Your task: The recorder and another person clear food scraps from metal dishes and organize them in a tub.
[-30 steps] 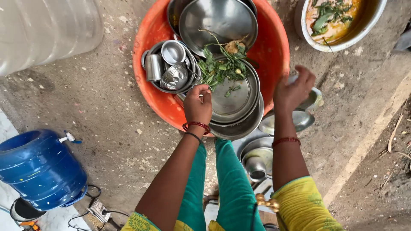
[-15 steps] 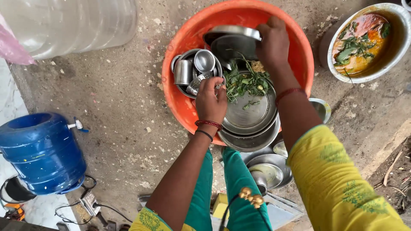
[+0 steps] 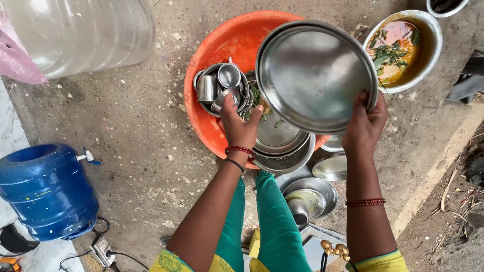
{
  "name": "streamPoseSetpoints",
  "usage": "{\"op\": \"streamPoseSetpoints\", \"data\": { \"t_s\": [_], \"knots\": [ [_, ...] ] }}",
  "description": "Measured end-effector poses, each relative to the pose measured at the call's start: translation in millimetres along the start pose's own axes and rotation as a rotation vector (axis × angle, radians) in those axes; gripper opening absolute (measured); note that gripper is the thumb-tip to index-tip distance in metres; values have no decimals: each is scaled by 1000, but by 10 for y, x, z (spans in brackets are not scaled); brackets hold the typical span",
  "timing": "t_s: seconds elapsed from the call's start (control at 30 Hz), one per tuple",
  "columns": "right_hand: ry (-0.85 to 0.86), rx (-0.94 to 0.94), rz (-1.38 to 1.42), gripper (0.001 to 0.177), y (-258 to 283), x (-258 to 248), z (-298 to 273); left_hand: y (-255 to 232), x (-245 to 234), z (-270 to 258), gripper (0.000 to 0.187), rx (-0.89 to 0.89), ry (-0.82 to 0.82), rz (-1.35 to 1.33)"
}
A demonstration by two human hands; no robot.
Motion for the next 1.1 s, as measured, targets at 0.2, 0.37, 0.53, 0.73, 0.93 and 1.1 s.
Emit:
{"op": "streamPoseSetpoints", "data": {
  "t_s": [0.2,0.37,0.53,0.73,0.93,1.1],
  "knots": [
    [-357,678,283,36,-321,-110,-785,255,456,-536,79,-416,263,-800],
    [-285,677,151,36,-408,-43,-1329,448,325,-795,63,-470,145,-684],
    [-201,391,-296,38,-283,-94,-1568,704,297,-1001,66,-400,134,-384],
    [-268,167,-777,51,187,-101,-1745,60,112,-1054,64,-387,127,-315],
    [-603,401,-36,29,-385,-735,-2168,704,170,-1063,63,-333,64,-340],
    [-857,818,412,27,-480,-1144,-2636,717,272,-988,82,-356,103,-335]
  ]
}}
Point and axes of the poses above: each hand's wrist, its own z-axis towards the middle knuckle, its own x-axis out of the palm, y = z × x, the point moved 7 cm from there along z, towards the middle knuckle, and after that the axes turned 7 degrees about y, right-handed, at the moved point
